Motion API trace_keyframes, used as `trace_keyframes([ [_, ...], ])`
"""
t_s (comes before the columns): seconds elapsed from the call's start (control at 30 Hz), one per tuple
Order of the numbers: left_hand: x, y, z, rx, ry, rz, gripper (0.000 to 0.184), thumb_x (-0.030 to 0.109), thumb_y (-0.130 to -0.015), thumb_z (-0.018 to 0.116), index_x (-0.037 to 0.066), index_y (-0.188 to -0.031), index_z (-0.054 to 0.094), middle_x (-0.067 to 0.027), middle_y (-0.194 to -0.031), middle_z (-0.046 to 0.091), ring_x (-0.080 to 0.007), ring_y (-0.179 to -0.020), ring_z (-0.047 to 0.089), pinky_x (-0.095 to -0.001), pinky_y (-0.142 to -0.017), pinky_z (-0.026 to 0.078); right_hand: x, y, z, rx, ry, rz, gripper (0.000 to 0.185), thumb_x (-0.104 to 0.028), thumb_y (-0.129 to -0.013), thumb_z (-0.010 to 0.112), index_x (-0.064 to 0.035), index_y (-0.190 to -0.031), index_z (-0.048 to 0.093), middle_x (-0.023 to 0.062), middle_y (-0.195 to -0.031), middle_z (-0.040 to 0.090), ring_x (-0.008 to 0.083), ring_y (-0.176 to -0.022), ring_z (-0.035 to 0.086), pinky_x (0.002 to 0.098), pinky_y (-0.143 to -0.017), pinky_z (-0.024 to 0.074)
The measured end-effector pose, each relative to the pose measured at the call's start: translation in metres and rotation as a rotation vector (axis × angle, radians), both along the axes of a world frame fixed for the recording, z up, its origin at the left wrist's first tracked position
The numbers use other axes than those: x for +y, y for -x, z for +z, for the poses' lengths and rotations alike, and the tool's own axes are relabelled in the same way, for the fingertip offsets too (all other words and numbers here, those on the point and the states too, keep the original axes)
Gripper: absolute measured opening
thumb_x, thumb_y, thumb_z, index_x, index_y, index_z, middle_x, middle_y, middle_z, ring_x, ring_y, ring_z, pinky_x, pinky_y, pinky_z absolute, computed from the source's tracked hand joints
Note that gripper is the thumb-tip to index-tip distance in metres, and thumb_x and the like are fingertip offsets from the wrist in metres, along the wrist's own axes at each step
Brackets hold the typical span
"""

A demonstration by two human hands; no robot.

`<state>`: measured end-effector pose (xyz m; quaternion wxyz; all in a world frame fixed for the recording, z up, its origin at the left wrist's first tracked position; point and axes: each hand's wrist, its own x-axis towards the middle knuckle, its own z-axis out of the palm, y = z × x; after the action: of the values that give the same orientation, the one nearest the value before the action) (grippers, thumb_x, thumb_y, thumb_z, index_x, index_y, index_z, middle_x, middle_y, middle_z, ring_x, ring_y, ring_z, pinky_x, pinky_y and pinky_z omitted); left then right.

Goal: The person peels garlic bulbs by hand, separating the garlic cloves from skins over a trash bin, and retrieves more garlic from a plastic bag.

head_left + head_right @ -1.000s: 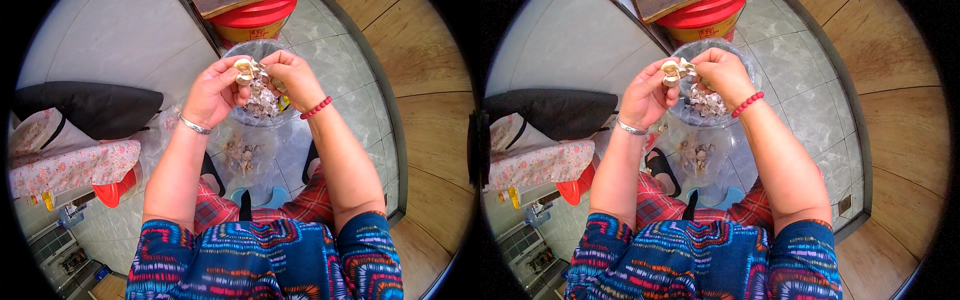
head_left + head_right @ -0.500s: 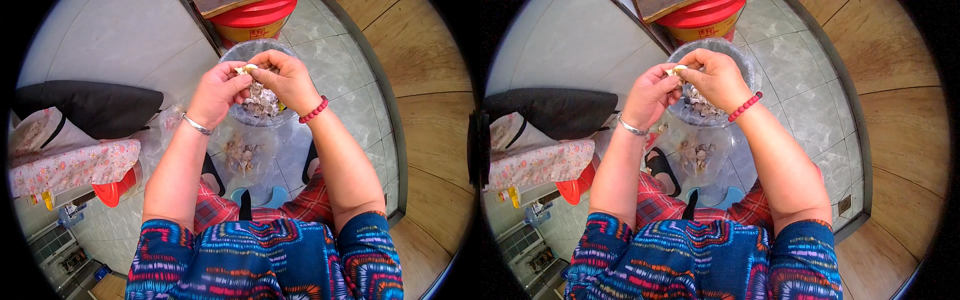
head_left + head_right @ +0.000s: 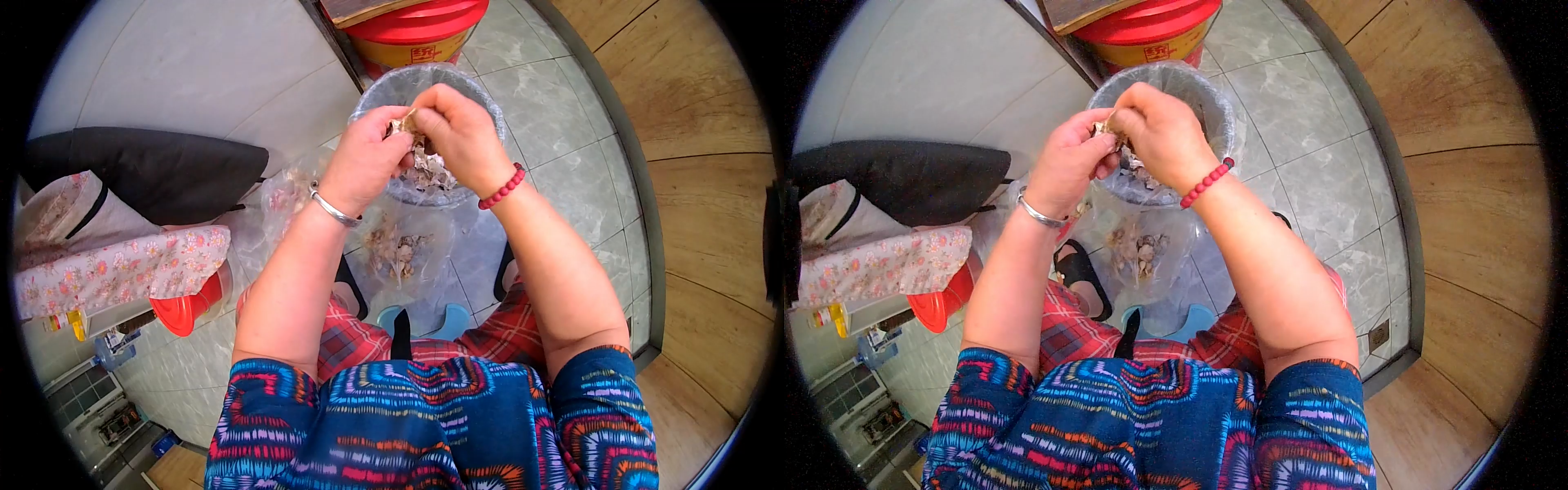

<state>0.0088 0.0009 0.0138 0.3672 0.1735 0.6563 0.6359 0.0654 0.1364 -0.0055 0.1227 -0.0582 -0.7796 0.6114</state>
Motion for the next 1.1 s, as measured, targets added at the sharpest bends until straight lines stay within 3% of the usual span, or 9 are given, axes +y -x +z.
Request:
trace_keyframes([
  [0.23,0.004,-0.001,-0.002,-0.126,-0.144,0.01,0.032,0.0,-0.079,0.043,0.001,-0.111,0.045,-0.0051,-0.087,0.055,-0.0098,-0.066,0.052,-0.0202,-0.054,0.04,0.005,0.0,0.007,-0.118,0.515,-0.051,0.017,-0.018,-0.089,0.044,-0.0039,-0.087,0.053,0.0016,-0.073,0.054,0.0073,-0.06,0.048,0.0196,-0.053,0.0402],
  [0.3,0.005,0.0,-0.002,-0.168,-0.197,0.011,0.032,-0.001,-0.078,0.042,0.001,-0.11,0.044,-0.0059,-0.089,0.055,-0.0107,-0.068,0.052,-0.0209,-0.055,0.04,0.009,0.0,0.007,-0.182,0.797,0.012,0.017,-0.02,-0.088,0.045,-0.0052,-0.088,0.052,0.0016,-0.072,0.053,0.0092,-0.058,0.049,0.0203,-0.052,0.0409],
  [0.5,-0.001,0.007,-0.007,-0.378,-0.304,0.132,0.025,-0.003,-0.075,0.042,0.003,-0.099,0.045,-0.0077,-0.089,0.053,-0.0142,-0.068,0.051,-0.0246,-0.057,0.041,0.012,-0.002,0.01,-0.333,0.99,0.006,0.013,-0.019,-0.087,0.048,-0.0068,-0.084,0.05,0.0012,-0.069,0.052,0.0109,-0.057,0.051,0.0225,-0.05,0.0418],
  [0.63,-0.003,0.011,-0.007,-0.399,-0.435,0.181,0.024,-0.002,-0.074,0.046,0.004,-0.097,0.045,-0.0063,-0.084,0.051,-0.0131,-0.063,0.048,-0.0247,-0.055,0.039,0.013,-0.003,0.011,-0.348,1.039,0.026,0.011,-0.018,-0.086,0.049,-0.0072,-0.082,0.05,0.0012,-0.068,0.052,0.0109,-0.057,0.051,0.0222,-0.049,0.0409],
  [0.7,-0.003,0.011,-0.005,-0.399,-0.438,0.215,0.022,0.0,-0.076,0.049,0.004,-0.098,0.046,-0.005,-0.079,0.051,-0.0121,-0.061,0.047,-0.0241,-0.054,0.038,0.012,-0.002,0.01,-0.318,0.85,0.049,0.011,-0.017,-0.086,0.051,-0.0068,-0.083,0.051,0.0016,-0.07,0.053,0.0111,-0.057,0.051,0.0218,-0.049,0.0405],
  [0.77,-0.002,0.009,-0.005,-0.195,-0.267,0.116,0.018,0.006,-0.078,0.057,0.004,-0.095,0.05,-0.0016,-0.071,0.052,-0.009,-0.057,0.045,-0.0214,-0.051,0.037,0.01,-0.001,0.009,-0.308,0.787,0.081,0.011,-0.016,-0.085,0.051,-0.0058,-0.083,0.052,0.0021,-0.071,0.054,0.0106,-0.057,0.051,0.0216,-0.05,0.0407],
  [0.87,0.006,0.001,0.002,0.031,-0.1,0.173,0.015,0.011,-0.079,0.06,0.005,-0.09,0.053,0.0014,-0.064,0.051,-0.0062,-0.053,0.044,-0.019,-0.048,0.035,0.008,0.0,0.009,-0.29,0.716,0.091,0.01,-0.014,-0.084,0.052,-0.0036,-0.084,0.054,0.0033,-0.074,0.056,0.0097,-0.058,0.051,0.0209,-0.051,0.0414],
  [1.1,0.003,0.004,-0.004,0.058,-0.108,0.205,0.012,0.01,-0.079,0.061,0.005,-0.087,0.055,0.0025,-0.065,0.052,-0.0046,-0.053,0.044,-0.0176,-0.047,0.034,0.008,-0.002,0.016,-0.266,0.645,0.059,0.013,-0.009,-0.079,0.056,-0.0006,-0.089,0.056,0.0049,-0.074,0.059,0.0081,-0.059,0.052,0.0196,-0.053,0.0425],
])
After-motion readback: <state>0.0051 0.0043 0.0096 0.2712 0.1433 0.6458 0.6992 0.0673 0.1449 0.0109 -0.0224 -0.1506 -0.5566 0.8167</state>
